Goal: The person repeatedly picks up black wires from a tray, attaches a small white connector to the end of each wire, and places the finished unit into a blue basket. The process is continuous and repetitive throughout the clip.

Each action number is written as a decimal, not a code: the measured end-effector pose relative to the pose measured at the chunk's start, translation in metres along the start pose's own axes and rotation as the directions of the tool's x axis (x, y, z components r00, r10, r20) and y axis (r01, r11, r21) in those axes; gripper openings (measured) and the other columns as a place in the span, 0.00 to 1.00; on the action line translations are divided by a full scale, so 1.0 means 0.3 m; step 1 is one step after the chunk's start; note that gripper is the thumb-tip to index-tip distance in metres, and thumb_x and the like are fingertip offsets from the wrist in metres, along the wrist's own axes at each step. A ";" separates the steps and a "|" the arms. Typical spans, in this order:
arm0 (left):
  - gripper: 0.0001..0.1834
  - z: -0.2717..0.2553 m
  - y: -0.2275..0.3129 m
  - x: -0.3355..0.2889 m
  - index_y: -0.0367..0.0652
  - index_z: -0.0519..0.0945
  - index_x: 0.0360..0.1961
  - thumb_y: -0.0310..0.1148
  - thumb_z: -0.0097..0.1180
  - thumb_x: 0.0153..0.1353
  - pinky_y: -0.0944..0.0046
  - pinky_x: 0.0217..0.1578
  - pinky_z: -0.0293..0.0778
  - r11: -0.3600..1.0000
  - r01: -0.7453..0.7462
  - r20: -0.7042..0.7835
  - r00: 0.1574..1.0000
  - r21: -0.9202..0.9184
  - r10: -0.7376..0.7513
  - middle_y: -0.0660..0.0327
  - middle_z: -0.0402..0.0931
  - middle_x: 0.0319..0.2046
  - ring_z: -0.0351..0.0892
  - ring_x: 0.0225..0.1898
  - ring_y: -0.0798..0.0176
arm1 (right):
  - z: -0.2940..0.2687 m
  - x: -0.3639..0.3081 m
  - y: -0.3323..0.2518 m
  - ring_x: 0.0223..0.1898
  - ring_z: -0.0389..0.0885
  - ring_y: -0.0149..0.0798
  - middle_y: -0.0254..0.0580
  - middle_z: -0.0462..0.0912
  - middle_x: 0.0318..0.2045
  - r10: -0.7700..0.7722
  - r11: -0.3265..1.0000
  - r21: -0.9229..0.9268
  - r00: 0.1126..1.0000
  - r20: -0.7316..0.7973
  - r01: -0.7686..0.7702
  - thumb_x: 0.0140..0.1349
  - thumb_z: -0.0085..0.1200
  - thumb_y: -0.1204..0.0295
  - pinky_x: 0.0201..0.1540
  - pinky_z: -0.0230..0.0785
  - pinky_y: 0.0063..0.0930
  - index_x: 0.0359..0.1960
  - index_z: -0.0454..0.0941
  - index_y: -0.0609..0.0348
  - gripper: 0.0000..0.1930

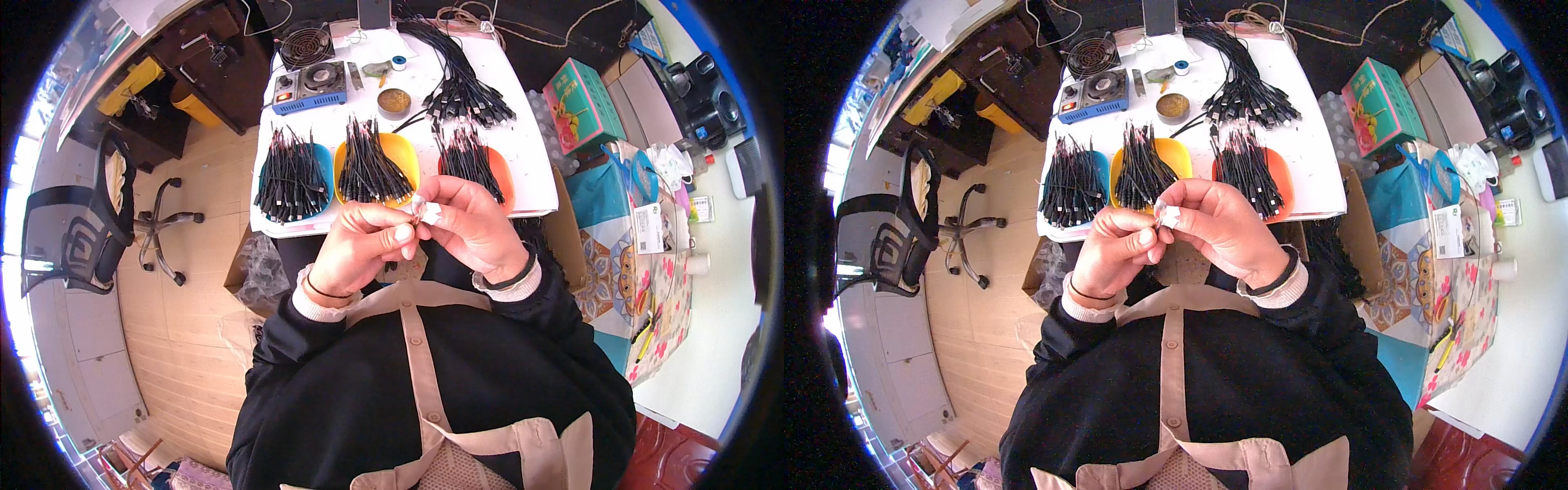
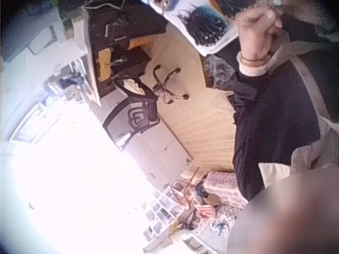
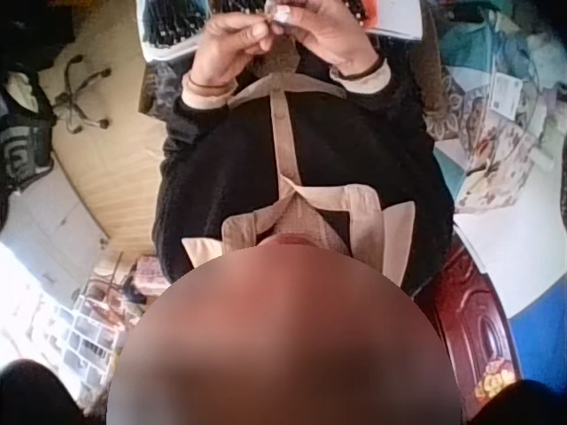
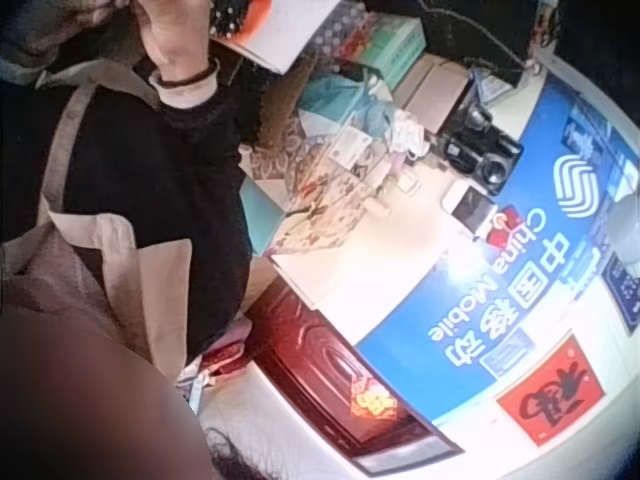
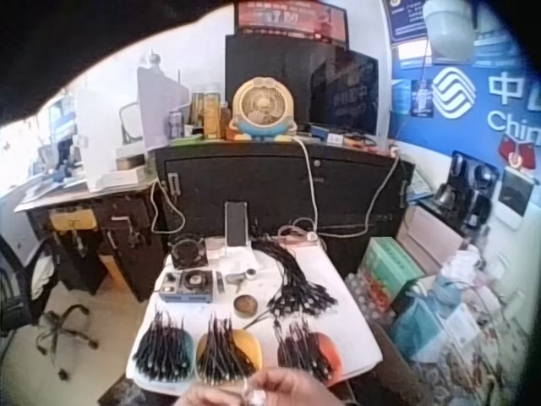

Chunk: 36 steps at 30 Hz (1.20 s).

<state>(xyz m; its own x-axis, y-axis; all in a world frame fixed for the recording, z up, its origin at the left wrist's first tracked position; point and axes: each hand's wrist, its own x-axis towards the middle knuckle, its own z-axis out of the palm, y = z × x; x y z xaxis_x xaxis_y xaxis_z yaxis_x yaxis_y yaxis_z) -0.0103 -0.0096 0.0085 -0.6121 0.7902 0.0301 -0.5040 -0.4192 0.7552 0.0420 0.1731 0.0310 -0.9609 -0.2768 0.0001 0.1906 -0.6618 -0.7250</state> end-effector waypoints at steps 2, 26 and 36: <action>0.10 0.019 -0.005 -0.010 0.31 0.82 0.40 0.28 0.59 0.61 0.75 0.22 0.61 0.998 -0.040 -0.071 0.997 0.055 0.044 0.56 0.80 0.28 0.70 0.23 0.73 | -0.004 -0.002 0.002 0.37 0.79 0.30 0.37 0.79 0.36 0.013 1.000 0.025 0.998 -0.067 -0.012 0.64 0.53 0.76 0.43 0.73 0.23 0.40 0.73 0.61 0.05; 0.10 0.008 -0.112 0.109 0.34 0.79 0.44 0.28 0.50 0.68 0.81 0.23 0.54 0.920 0.030 -0.228 0.971 0.390 0.065 0.69 0.72 0.25 0.61 0.23 0.82 | -0.437 -0.007 0.011 0.29 0.81 0.49 0.45 0.81 0.26 -0.634 0.004 -0.911 0.703 -0.321 -0.413 0.56 0.58 0.69 0.32 0.72 0.39 0.29 0.77 0.58 0.07; 0.09 0.013 -0.129 0.110 0.35 0.80 0.43 0.29 0.51 0.68 0.79 0.24 0.59 0.909 -0.004 -0.259 0.958 0.418 0.123 0.68 0.78 0.28 0.65 0.24 0.80 | -0.451 0.036 0.023 0.29 0.81 0.49 0.44 0.82 0.25 -0.674 -0.034 -0.873 0.656 -0.340 -0.487 0.54 0.59 0.67 0.33 0.73 0.41 0.25 0.78 0.57 0.08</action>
<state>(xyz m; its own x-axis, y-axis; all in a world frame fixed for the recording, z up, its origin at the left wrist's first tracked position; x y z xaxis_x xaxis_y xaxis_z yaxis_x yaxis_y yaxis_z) -0.0086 0.0344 -0.0173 -0.8061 0.5899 -0.0479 -0.2012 -0.1969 0.9596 0.0056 0.2599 -0.0672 -0.8269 0.5016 0.2542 0.2868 0.7650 -0.5766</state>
